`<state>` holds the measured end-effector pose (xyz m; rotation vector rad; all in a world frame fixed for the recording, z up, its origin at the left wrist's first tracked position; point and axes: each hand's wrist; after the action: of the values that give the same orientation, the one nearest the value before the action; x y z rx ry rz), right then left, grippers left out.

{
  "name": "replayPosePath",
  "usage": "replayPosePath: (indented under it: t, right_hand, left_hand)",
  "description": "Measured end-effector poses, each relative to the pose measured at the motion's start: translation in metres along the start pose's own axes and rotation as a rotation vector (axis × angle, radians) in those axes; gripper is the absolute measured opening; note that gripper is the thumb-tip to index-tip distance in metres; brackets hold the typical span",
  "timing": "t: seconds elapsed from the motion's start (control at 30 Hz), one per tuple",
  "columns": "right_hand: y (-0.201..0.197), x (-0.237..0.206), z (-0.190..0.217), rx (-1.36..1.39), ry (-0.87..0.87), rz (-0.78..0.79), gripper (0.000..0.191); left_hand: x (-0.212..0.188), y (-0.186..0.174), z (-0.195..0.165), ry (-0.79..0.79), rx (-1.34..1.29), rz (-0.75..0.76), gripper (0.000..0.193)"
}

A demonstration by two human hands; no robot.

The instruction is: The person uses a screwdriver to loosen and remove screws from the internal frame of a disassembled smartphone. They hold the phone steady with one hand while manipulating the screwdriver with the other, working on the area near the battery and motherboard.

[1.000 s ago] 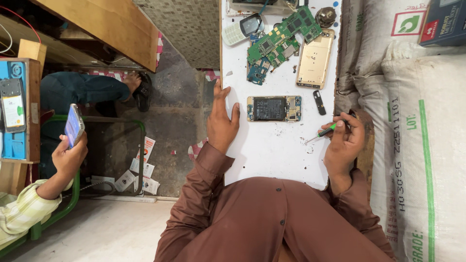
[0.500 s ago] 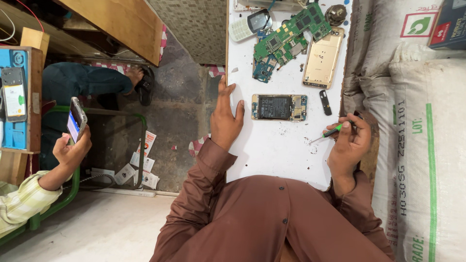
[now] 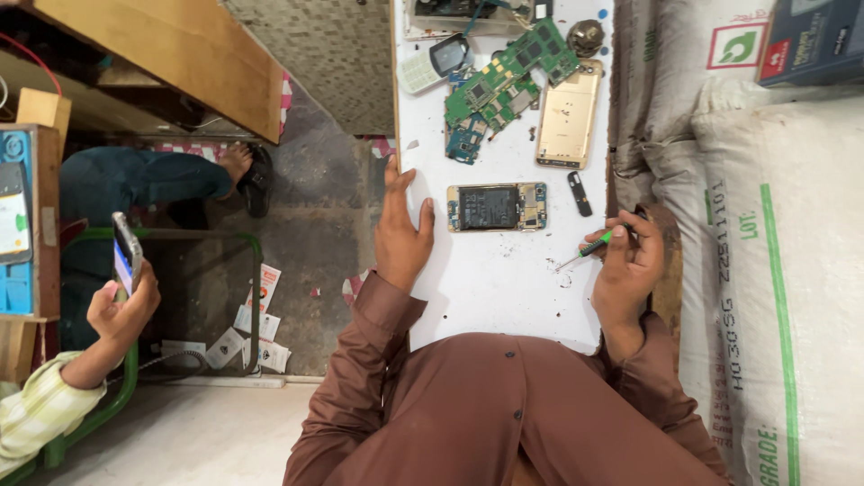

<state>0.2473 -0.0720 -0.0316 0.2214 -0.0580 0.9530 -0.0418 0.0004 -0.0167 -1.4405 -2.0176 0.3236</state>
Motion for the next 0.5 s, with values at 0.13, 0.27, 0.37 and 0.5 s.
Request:
replayPosePath:
  t: [0.13,0.27,0.37,0.5]
  right_hand:
    - [0.002,0.000,0.001,-0.014,0.008,-0.010,0.022]
    - [0.003,0.000,0.004,-0.013,0.022,-0.020,0.023]
    - [0.006,0.001,0.007,-0.029,0.018,-0.011,0.023]
    - [0.009,0.001,0.011,-0.038,0.021,-0.020,0.022]
  left_hand:
    - [0.000,-0.001,0.002,-0.025,-0.007,0.024,0.044]
    - [-0.001,0.000,0.002,-0.010,0.002,0.014,0.044]
    - [-0.001,-0.001,0.003,0.001,-0.004,0.004,0.044]
    - [-0.001,0.000,0.002,-0.020,-0.001,0.011,0.045]
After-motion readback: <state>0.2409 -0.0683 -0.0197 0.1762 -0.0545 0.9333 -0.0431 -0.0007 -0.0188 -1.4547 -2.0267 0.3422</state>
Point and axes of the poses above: each hand's wrist, its own x-axis towards the middle knuckle, its own y-axis out of the palm, z = x × y, and after that the axes turned 11 degrees about -z, right-handed
